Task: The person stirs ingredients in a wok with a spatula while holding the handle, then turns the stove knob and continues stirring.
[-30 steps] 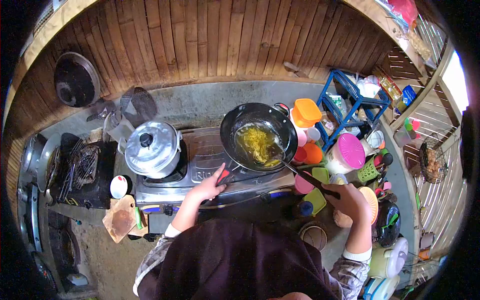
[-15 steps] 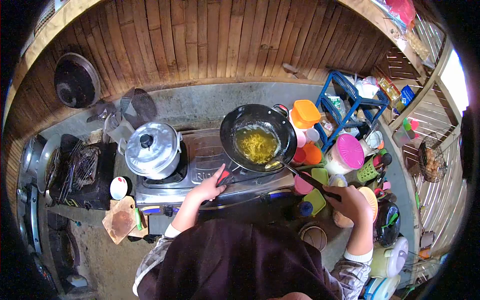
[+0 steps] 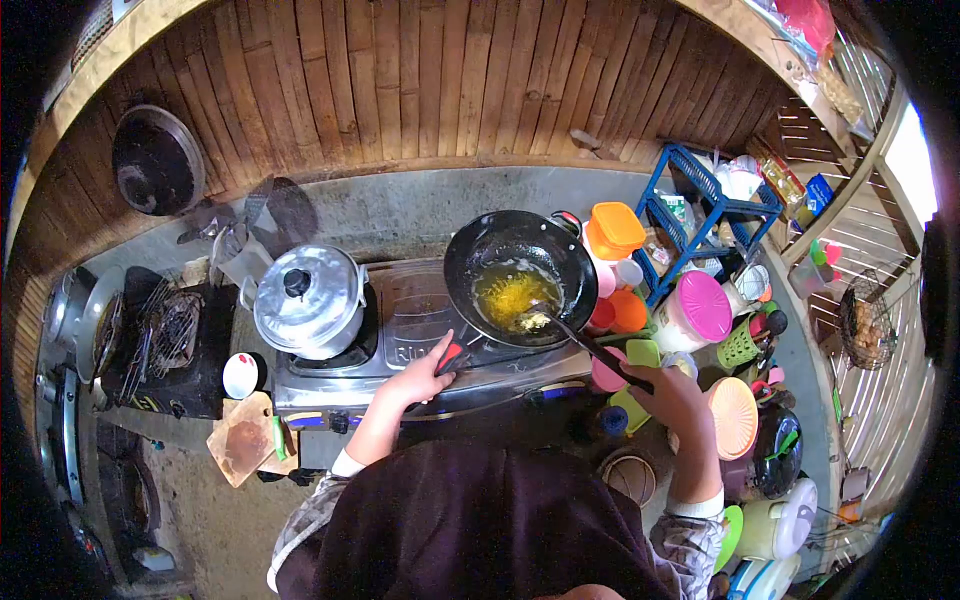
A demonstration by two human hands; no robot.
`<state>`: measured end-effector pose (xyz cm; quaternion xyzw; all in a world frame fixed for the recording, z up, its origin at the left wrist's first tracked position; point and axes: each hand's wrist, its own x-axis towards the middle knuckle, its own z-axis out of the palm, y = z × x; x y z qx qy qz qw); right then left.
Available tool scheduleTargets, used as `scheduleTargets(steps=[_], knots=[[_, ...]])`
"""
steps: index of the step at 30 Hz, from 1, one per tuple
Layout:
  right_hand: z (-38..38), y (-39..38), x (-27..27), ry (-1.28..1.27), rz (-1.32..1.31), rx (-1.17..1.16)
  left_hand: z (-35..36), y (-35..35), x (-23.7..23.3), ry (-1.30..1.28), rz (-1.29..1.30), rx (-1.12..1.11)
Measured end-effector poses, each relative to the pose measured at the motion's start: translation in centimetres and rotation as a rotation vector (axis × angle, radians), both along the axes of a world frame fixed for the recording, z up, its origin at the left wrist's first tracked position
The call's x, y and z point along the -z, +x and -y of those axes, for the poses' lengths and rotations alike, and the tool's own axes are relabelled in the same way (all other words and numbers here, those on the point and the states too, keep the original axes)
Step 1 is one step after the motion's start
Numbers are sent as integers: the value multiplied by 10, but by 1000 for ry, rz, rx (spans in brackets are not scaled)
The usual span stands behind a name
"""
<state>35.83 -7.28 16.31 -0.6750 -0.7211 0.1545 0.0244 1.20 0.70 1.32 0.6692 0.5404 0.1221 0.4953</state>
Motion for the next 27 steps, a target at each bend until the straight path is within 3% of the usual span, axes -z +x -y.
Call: scheduleTargets(steps=[11,21,25,27], knots=[[-48,-21,86,210,-121,-107,1,1,-6,-25,-5,-6],[-72,-43,99,285,-274,-5,1,0,-4,-23,-10,1],[-70,-30,105,283,-237,-6,2,1,-7,-20,3,-2],[-63,-25,98,165,-147,42,2,1,-8,-15,7,1]])
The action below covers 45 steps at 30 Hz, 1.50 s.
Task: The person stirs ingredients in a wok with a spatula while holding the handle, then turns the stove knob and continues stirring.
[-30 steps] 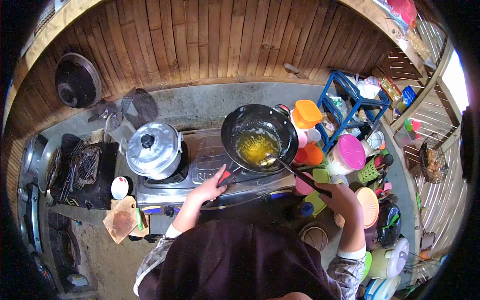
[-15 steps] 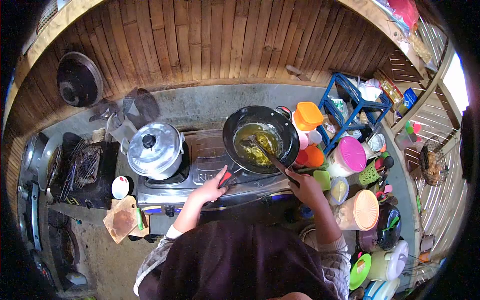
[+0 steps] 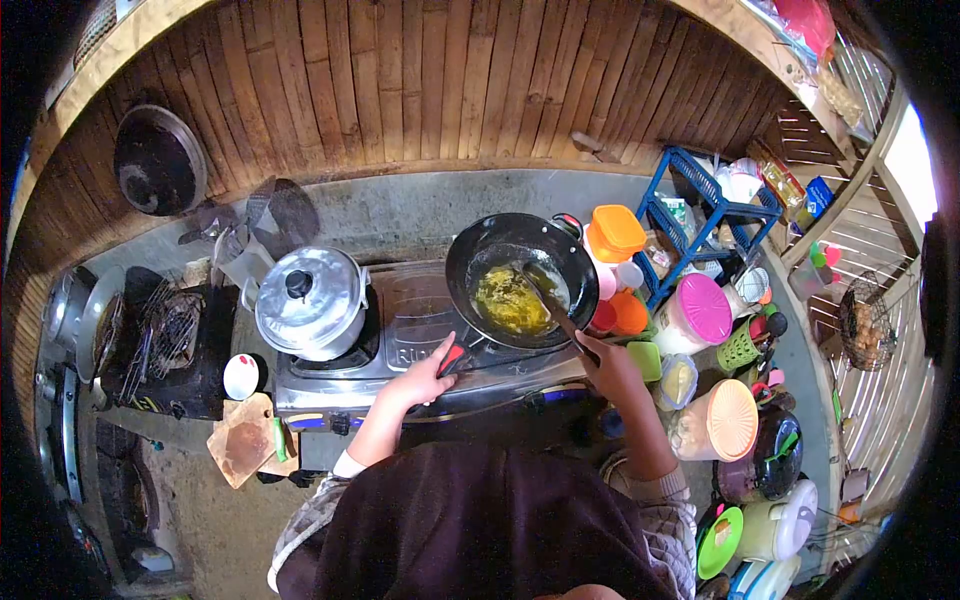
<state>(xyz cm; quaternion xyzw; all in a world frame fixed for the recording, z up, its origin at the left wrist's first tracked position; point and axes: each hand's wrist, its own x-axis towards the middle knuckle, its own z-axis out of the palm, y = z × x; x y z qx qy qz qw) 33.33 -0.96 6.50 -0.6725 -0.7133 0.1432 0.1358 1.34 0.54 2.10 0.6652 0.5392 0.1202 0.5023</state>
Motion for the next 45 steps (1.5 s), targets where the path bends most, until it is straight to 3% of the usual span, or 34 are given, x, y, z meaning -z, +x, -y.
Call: scheduleTargets(steps=[3,7,10,12,21,33,45], knots=[[12,16,6,128,-56,-100,0,0,0,-10,-9,2],[35,24,-13,47,-184,-53,-1,-2,5,20,5,6],[51,25,-40,73,-34,-40,-1,-2,13,44,28,5],[59,25,-58,-87,52,24,-2,-2,14,57,38,4],[83,41,-103,-151,164,41,-1,-1,4,-6,20,8],[92,42,-124,-200,268,40,-3,-2,12,24,34,2],[94,43,-122,-168,208,18,-1,-2,8,29,4,8]])
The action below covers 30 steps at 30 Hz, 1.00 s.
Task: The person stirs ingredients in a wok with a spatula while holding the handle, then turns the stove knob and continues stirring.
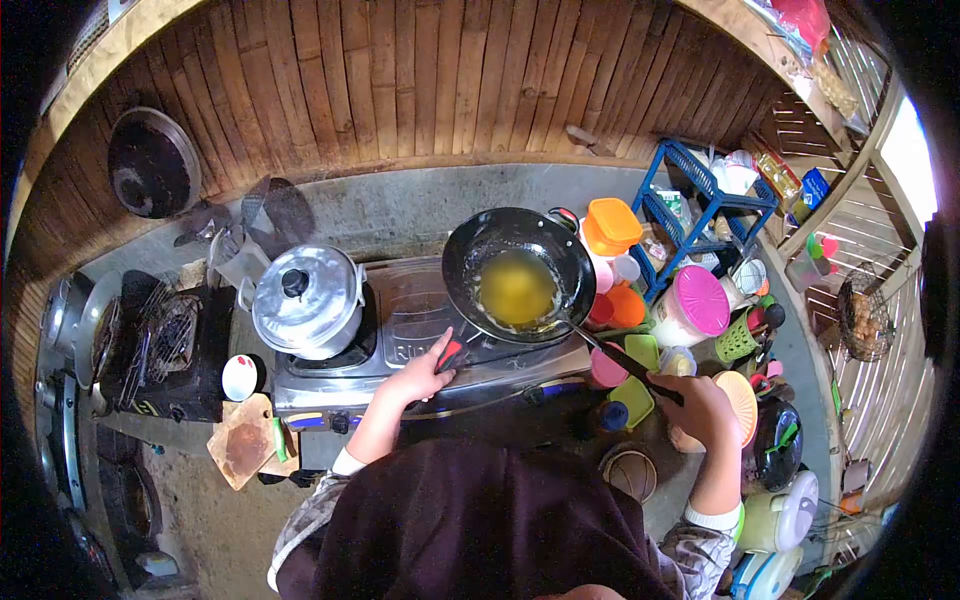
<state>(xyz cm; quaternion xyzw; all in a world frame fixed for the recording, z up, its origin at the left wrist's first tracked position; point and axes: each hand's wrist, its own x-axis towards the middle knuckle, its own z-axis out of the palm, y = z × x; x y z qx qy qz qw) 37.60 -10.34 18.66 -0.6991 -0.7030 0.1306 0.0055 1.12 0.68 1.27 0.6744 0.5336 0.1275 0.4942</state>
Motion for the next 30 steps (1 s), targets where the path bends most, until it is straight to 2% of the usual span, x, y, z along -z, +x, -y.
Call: scheduleTargets(steps=[6,13,15,22,27,30], knots=[[-3,5,12,30,-45,-49,0,1,-6,-27,-40,3],[-16,-1,28,-21,-94,3,-1,1,0,-31,2,-9],[-21,-2,35,49,-111,-54,0,0,2,-2,20,-12],[-36,-21,43,115,-184,-31,-1,1,-5,-42,-8,-4],[-61,-23,72,246,-353,-40,-2,0,-1,-39,-12,2],[-75,-33,82,251,-299,44,-2,-1,2,-30,-5,2]])
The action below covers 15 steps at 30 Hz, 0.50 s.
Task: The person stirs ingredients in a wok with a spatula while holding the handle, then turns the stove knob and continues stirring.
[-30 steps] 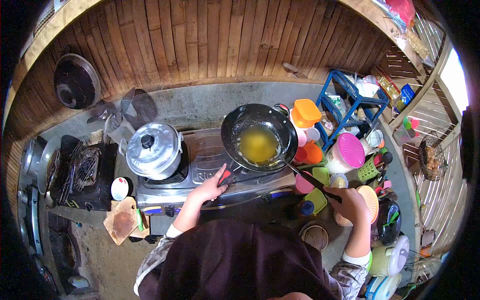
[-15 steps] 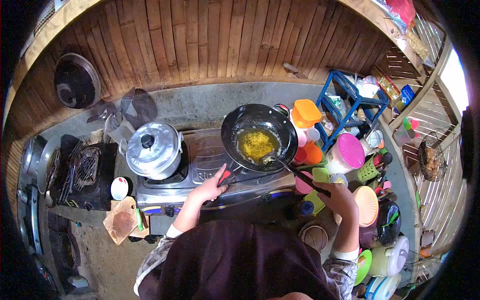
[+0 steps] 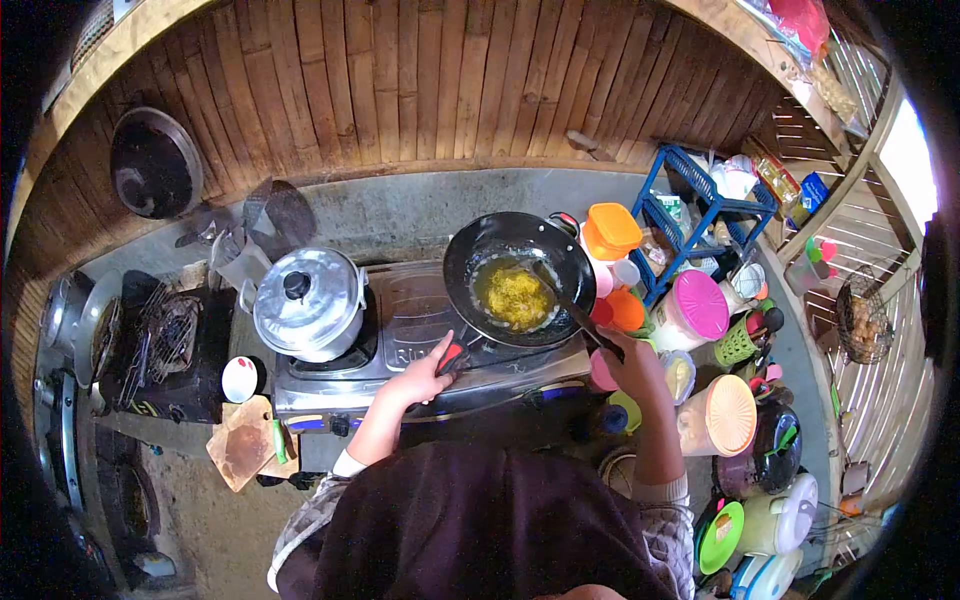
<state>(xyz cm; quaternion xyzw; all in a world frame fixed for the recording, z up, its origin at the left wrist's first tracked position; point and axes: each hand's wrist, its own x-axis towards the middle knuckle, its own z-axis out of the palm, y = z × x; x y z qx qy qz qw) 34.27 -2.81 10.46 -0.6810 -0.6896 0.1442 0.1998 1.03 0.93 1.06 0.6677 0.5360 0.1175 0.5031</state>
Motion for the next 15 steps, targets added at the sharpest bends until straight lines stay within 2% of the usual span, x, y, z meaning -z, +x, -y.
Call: scheduleTargets(steps=[7,10,12,15], knots=[[-6,6,13,-2,-37,10,1,0,-2,12,23,-8],[2,22,17,127,-55,-106,1,0,-1,13,20,-6],[12,24,4,-18,4,-40,0,0,-1,10,19,-6],[33,11,-31,-103,25,6,1,0,-2,16,30,-7]])
